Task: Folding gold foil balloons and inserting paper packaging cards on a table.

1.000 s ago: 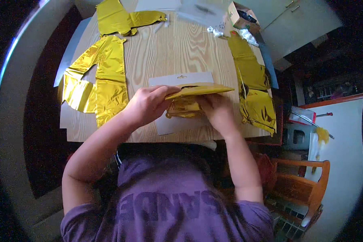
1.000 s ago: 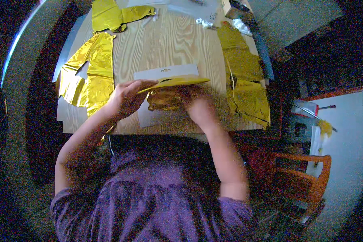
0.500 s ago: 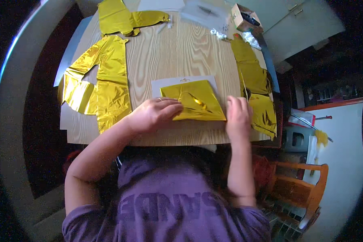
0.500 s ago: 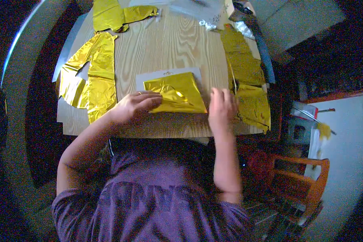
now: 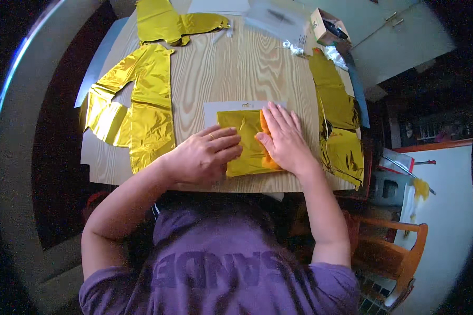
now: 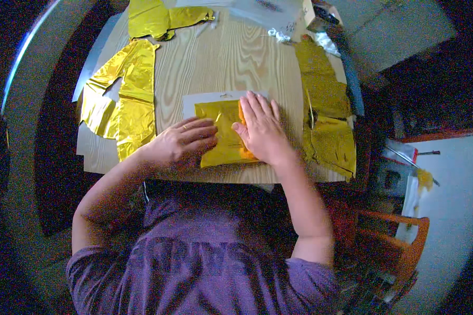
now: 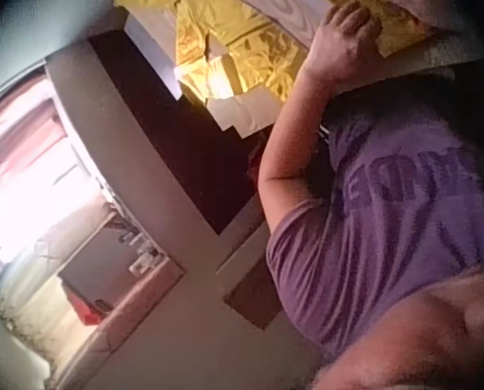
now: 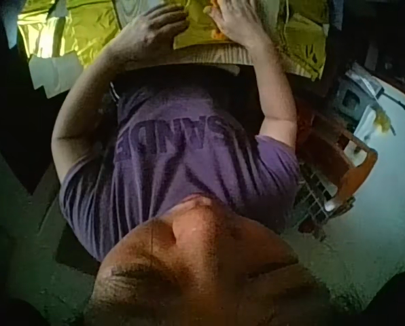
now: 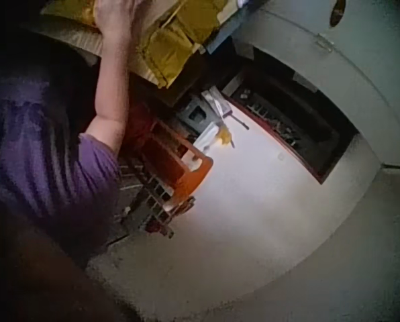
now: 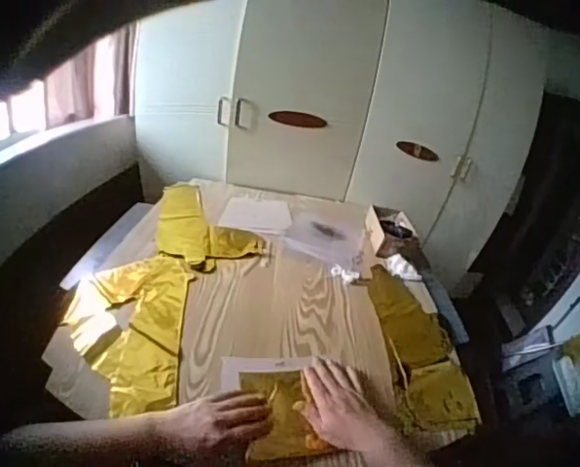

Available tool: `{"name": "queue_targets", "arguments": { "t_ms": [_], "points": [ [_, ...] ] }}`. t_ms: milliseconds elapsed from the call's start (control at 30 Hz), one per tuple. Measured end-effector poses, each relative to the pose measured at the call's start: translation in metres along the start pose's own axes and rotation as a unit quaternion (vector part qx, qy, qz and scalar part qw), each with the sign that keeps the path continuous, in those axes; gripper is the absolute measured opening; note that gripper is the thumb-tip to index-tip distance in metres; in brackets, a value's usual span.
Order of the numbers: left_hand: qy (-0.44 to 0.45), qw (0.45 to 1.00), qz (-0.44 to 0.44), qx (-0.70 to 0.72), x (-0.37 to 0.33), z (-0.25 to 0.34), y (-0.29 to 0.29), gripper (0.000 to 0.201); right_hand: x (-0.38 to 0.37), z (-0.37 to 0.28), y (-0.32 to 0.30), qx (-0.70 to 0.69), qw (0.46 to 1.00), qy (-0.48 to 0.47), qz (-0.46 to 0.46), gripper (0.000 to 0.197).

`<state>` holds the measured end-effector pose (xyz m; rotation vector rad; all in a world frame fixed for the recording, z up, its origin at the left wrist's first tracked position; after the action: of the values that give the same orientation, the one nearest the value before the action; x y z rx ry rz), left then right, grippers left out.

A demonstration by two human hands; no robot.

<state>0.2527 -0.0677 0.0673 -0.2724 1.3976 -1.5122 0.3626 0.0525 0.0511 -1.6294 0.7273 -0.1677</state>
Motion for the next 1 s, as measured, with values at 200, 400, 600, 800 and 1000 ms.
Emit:
{"name": "queue_targets", "arguments": {
  "t_ms": [200, 400, 600, 800, 1000],
  "points": [
    [-0.175, 0.983, 0.050, -0.009, -0.011, -0.021, -0.009, 0.076, 0.008, -0.003, 0.007, 0.025, 0.999, 0.040, 0.013, 0.071],
    [-0.191, 0.975, 0.052, -0.105, -0.018, -0.046, 0.022, 0.080, 0.009, -0.001, 0.014, 0.038, 0.995, 0.085, 0.024, 0.074],
    [-0.225, 0.971, 0.070, 0.050, -0.018, -0.083, -0.004, 0.072, 0.006, 0.002, 0.017, 0.038, 0.993, 0.111, 0.031, 0.076],
    [-0.258, 0.961, 0.068, 0.076, -0.005, -0.098, -0.013, 0.064, 0.005, 0.003, 0.016, 0.027, 0.992, 0.115, 0.034, 0.076],
    [-0.188, 0.976, 0.075, -0.076, -0.038, -0.033, -0.005, 0.070, 0.003, 0.000, 0.018, 0.021, 0.992, 0.120, 0.027, 0.077]
  ]
}}
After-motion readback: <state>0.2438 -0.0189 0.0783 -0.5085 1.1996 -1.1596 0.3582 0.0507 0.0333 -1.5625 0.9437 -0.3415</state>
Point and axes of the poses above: each hand's wrist, its own x-axis away from the middle knuckle, its own y-axis out of the palm, z = x × y, the point moved 9 cm from there along -x, towards the middle knuckle, and after that the axes turned 11 degrees about z, right-handed, at the moved point
